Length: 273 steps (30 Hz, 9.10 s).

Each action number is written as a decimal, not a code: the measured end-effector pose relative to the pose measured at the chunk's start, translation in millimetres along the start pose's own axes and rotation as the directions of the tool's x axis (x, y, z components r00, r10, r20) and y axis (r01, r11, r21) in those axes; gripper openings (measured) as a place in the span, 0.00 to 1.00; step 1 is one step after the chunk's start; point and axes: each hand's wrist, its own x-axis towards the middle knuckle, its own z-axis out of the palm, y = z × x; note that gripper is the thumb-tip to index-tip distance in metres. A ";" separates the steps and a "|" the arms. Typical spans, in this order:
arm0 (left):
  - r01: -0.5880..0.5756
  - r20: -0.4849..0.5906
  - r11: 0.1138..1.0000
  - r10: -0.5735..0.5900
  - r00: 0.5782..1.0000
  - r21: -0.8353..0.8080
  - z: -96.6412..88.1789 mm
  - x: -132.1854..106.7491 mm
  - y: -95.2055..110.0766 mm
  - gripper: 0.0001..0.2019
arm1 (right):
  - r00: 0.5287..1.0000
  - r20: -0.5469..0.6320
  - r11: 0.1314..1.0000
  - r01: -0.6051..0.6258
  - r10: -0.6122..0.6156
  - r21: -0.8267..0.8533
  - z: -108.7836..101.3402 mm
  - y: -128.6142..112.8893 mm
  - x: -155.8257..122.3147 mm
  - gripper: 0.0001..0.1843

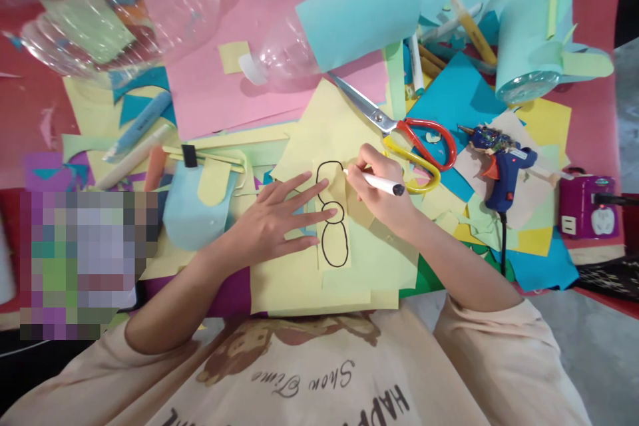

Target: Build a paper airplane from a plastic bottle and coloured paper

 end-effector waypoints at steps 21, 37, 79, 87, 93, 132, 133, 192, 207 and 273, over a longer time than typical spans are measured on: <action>0.093 -0.020 0.994 -0.092 0.996 0.063 -2.3 -1.6 -0.5 0.20 | 1.000 0.015 1.000 0.006 -0.006 -0.001 4.0 3.8 1.9 0.12; 0.060 -0.078 0.995 -0.055 0.995 0.073 -0.9 -2.0 -0.5 0.19 | 0.998 0.024 0.995 0.053 -0.051 -0.088 2.4 -0.3 4.1 0.14; 0.070 -0.045 0.996 -0.067 0.997 0.055 -5.9 -0.4 1.7 0.19 | 0.992 0.107 0.996 0.073 -0.067 -0.057 -0.4 -4.4 1.7 0.15; 0.072 -0.049 0.996 -0.069 0.996 0.052 -3.6 -1.2 0.5 0.19 | 0.991 0.128 0.993 0.059 -0.046 -0.102 -0.3 -3.2 1.9 0.15; 0.066 -0.061 0.996 -0.062 0.996 0.064 -2.8 -0.9 0.4 0.19 | 0.988 0.153 0.991 0.050 -0.030 -0.127 -0.3 -1.3 0.9 0.15; -0.012 -0.181 0.999 0.019 0.983 0.043 0.4 -1.3 -1.4 0.21 | 0.908 0.096 0.820 0.409 -0.407 -0.401 8.8 16.5 6.7 0.15; -0.013 -0.173 0.999 0.021 0.985 0.047 0.8 -1.4 -1.4 0.21 | 0.906 0.105 0.819 0.416 -0.410 -0.394 8.7 16.2 6.6 0.15; 0.309 -0.210 0.644 -0.599 0.773 -0.699 -6.2 28.0 1.1 0.11 | 0.926 0.259 0.874 0.351 -0.273 -0.336 8.5 8.9 -2.6 0.13; 0.401 -0.006 0.467 -0.657 0.754 -0.788 -5.7 26.0 8.3 0.16 | 0.942 -0.148 0.947 0.314 -0.302 0.066 -6.7 -33.7 38.1 0.11; 0.314 0.229 -0.009 -0.703 0.673 -0.949 -4.2 23.5 13.6 0.19 | 0.832 0.477 0.762 -0.497 0.282 0.416 -48.9 -26.0 -78.8 0.27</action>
